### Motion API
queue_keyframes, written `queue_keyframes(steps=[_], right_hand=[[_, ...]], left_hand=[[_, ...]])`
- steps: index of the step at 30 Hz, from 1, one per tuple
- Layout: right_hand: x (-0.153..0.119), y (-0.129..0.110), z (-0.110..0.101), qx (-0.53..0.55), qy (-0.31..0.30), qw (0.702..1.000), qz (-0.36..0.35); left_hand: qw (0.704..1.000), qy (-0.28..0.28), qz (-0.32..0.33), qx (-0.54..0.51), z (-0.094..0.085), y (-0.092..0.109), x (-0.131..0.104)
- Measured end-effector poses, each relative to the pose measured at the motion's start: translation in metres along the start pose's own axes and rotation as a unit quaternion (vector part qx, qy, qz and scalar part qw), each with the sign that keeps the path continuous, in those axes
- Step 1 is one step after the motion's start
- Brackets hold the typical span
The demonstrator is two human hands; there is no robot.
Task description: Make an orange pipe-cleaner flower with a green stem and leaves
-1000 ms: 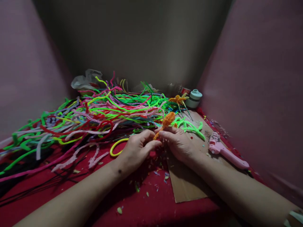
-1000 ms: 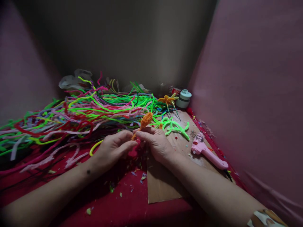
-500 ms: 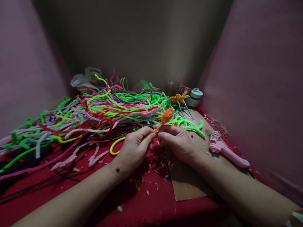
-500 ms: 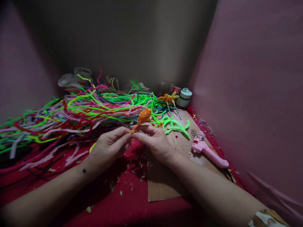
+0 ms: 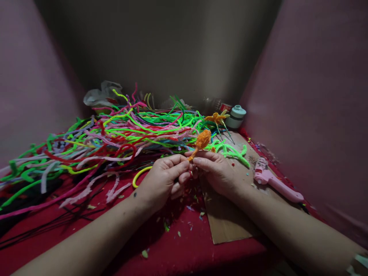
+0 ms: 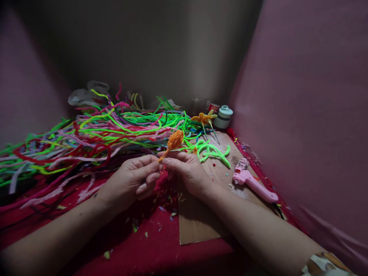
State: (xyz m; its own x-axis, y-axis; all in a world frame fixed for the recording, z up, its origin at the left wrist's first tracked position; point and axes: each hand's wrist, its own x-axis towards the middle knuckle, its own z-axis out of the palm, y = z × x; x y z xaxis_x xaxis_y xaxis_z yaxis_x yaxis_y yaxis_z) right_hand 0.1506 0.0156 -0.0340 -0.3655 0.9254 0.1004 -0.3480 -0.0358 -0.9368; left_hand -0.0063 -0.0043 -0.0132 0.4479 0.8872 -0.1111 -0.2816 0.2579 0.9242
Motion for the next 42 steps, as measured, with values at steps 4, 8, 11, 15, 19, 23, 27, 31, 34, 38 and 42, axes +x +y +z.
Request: queue_keyframes(steps=[4,8,11,15,19,23,27,31,34,38,42], right_hand=[[0.0,-0.001,0.0,-0.017,0.0,1.0,0.004],[0.001,-0.001,-0.001,-0.022,0.0,1.0,0.006],[0.001,0.0,-0.001,-0.009,-0.009,1.0,0.009],[0.002,0.0,0.0,0.026,-0.035,0.999,0.017],[0.002,-0.002,0.001,0.043,-0.067,0.997,0.019],[0.002,-0.003,0.002,0.071,-0.071,0.994,0.033],[0.002,-0.003,0.003,0.08,-0.071,0.993,0.051],[0.002,-0.002,0.0,0.074,-0.071,0.994,0.039],[0.002,-0.001,-0.001,0.067,-0.067,0.995,0.038],[0.002,-0.002,0.0,0.063,-0.07,0.995,0.031],[0.002,-0.001,0.0,0.061,-0.068,0.995,0.034]], left_hand=[[0.997,-0.04,-0.022,-0.056,-0.004,-0.001,0.001],[0.996,-0.055,-0.032,-0.069,-0.006,0.0,0.003],[0.993,-0.067,-0.043,-0.085,-0.007,0.0,0.003],[0.988,-0.088,-0.06,-0.114,-0.009,-0.002,0.004],[0.98,-0.12,-0.067,-0.141,-0.01,-0.003,0.005],[0.974,-0.148,-0.072,-0.154,-0.011,-0.003,0.006],[0.973,-0.156,-0.087,-0.149,-0.014,-0.003,0.005],[0.979,-0.145,-0.094,-0.113,-0.016,-0.004,0.005],[0.983,-0.133,-0.091,-0.092,-0.016,-0.005,0.006],[0.983,-0.13,-0.089,-0.091,-0.014,-0.004,0.007],[0.983,-0.137,-0.084,-0.092,-0.014,-0.004,0.007]])
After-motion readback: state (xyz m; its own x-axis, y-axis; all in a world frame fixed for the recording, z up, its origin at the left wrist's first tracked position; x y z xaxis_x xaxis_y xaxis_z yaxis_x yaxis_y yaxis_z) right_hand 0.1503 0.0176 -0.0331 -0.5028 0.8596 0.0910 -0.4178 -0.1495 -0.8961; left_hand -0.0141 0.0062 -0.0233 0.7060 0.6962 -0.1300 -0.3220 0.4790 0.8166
